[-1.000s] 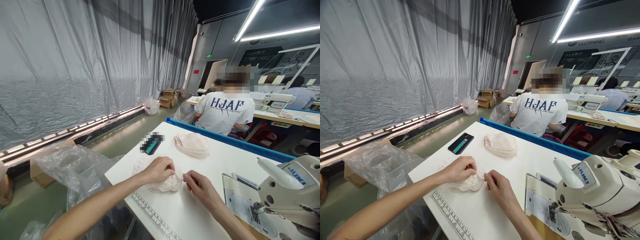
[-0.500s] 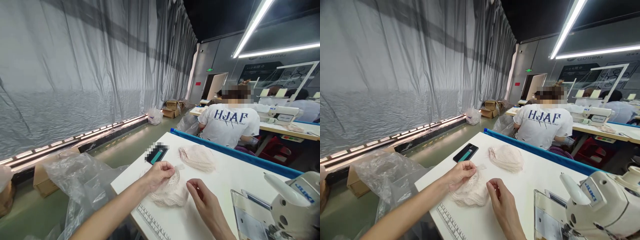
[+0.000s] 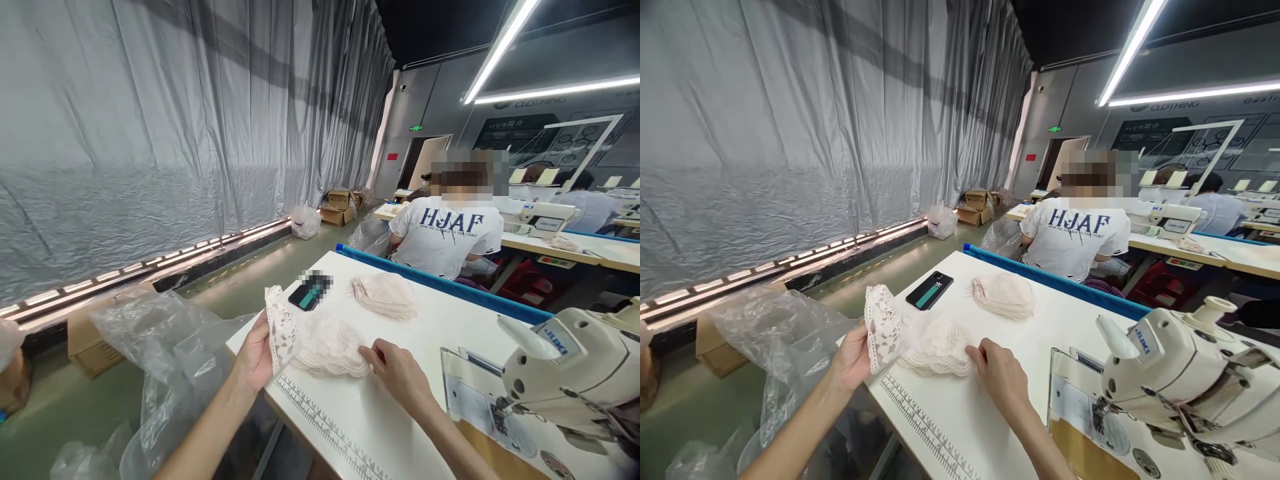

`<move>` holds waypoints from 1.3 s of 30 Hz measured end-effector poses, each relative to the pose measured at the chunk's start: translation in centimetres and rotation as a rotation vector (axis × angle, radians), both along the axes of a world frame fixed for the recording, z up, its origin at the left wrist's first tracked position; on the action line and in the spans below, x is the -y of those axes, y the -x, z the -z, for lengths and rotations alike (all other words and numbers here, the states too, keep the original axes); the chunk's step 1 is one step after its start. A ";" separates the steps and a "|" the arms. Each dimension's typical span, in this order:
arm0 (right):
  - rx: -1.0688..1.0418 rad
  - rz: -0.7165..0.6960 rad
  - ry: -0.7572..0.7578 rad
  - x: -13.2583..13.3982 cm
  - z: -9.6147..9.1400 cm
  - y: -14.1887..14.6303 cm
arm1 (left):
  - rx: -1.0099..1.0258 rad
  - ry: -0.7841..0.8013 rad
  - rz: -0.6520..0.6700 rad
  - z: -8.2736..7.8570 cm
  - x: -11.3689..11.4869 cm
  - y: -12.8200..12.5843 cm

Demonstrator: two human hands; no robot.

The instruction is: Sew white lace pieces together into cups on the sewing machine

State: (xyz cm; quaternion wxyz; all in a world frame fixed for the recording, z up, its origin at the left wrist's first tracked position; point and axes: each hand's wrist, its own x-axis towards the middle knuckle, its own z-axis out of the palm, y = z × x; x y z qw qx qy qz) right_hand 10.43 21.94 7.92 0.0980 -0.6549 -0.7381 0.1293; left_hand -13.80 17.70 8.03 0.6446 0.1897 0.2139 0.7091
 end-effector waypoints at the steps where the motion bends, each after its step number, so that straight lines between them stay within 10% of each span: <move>1: 0.033 0.000 -0.010 0.2 -0.3 0.0 | 0.000 0.001 0.007 0.2 0.5 0.1; 22: -0.349 -0.013 0.103 -0.6 0.7 -0.5 | -0.017 0.046 0.114 1.3 4.2 -1.5; 39: -1.134 0.088 -0.332 2.5 -3.3 1.9 | 0.074 0.111 0.094 1.4 5.4 -2.7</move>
